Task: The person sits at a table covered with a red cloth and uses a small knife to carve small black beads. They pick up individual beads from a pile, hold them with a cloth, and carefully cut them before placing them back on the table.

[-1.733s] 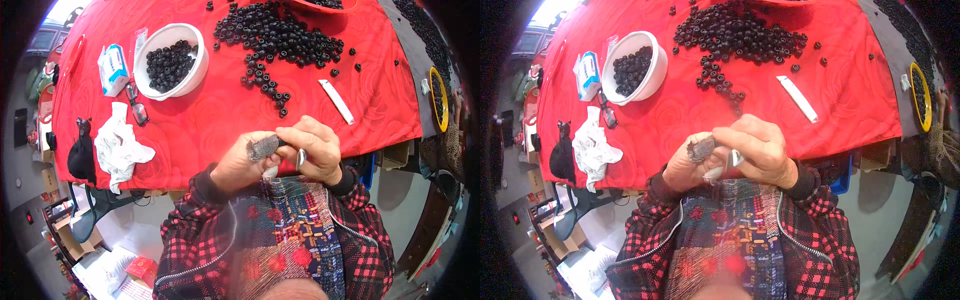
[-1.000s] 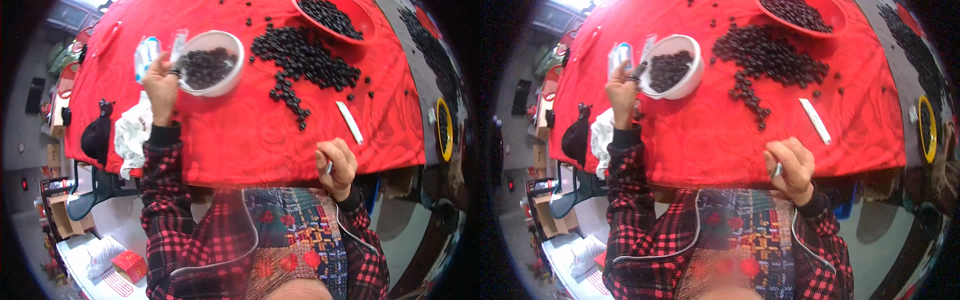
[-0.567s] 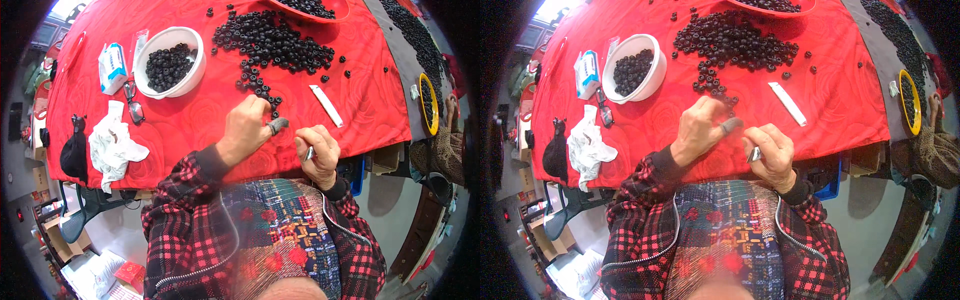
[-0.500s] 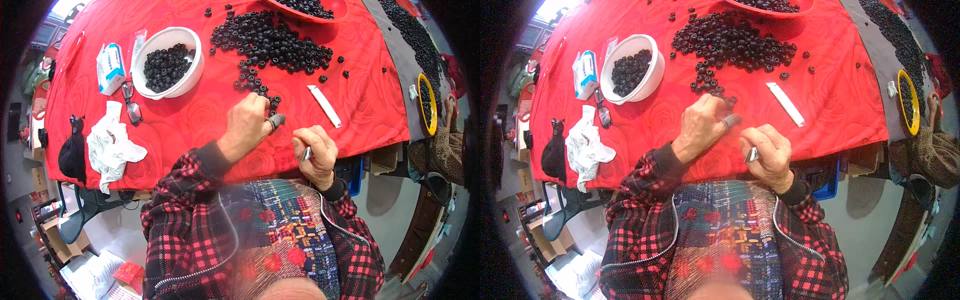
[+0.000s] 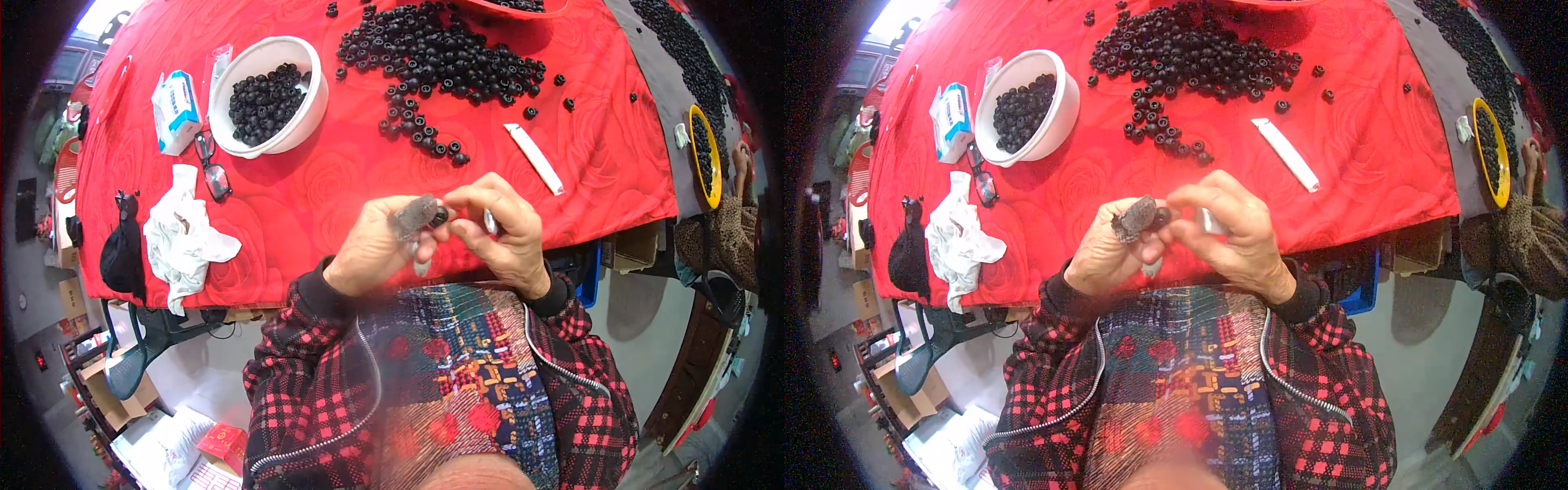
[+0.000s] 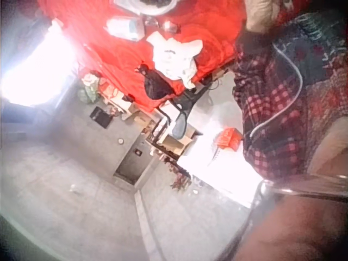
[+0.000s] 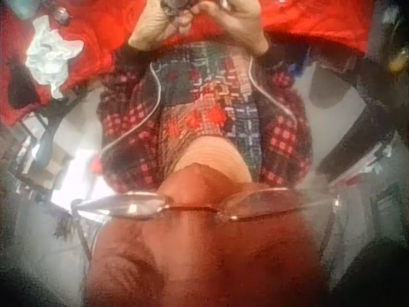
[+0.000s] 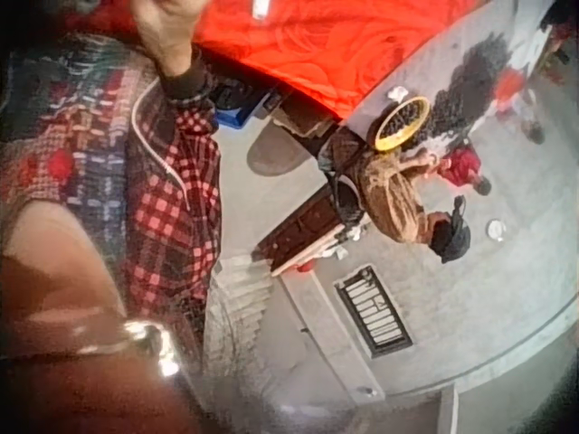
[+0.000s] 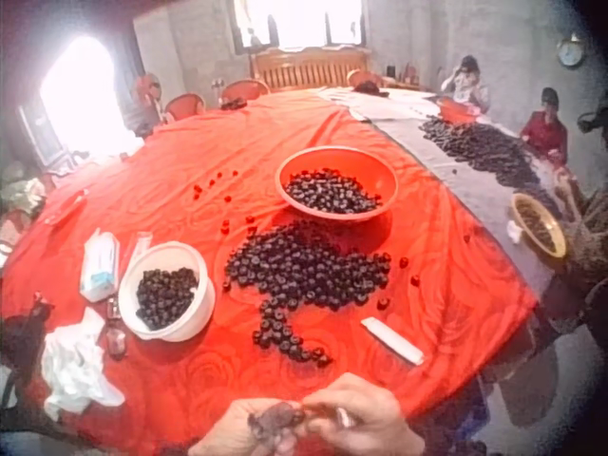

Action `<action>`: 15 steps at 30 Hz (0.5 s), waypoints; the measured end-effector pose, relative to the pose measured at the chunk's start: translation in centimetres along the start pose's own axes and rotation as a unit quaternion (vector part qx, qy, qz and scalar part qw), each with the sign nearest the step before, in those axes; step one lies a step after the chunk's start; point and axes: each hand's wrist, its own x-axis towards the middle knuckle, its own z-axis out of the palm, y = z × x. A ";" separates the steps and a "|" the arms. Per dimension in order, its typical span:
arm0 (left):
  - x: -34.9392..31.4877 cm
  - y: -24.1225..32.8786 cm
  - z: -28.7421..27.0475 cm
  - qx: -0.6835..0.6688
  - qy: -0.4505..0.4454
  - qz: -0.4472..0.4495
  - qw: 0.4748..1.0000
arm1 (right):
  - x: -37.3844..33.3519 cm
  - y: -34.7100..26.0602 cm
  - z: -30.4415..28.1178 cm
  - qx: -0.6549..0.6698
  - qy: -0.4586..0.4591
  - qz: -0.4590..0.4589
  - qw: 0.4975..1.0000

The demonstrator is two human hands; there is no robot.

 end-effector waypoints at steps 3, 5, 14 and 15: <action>-0.5 -0.6 0.5 0.010 0.001 0.009 1.000 | 0.0 -0.2 -0.1 0.007 -0.028 -0.002 1.000; -0.8 -0.8 0.5 0.048 0.000 0.020 0.999 | -0.1 -0.3 -0.1 0.013 -0.028 -0.008 1.000; -2.0 0.2 1.0 0.178 -0.058 -0.022 0.982 | -0.4 -1.0 0.0 -0.004 -0.022 -0.070 0.997; -2.1 0.3 1.0 0.188 -0.058 -0.025 0.980 | -0.4 -1.0 0.0 -0.007 -0.023 -0.078 0.997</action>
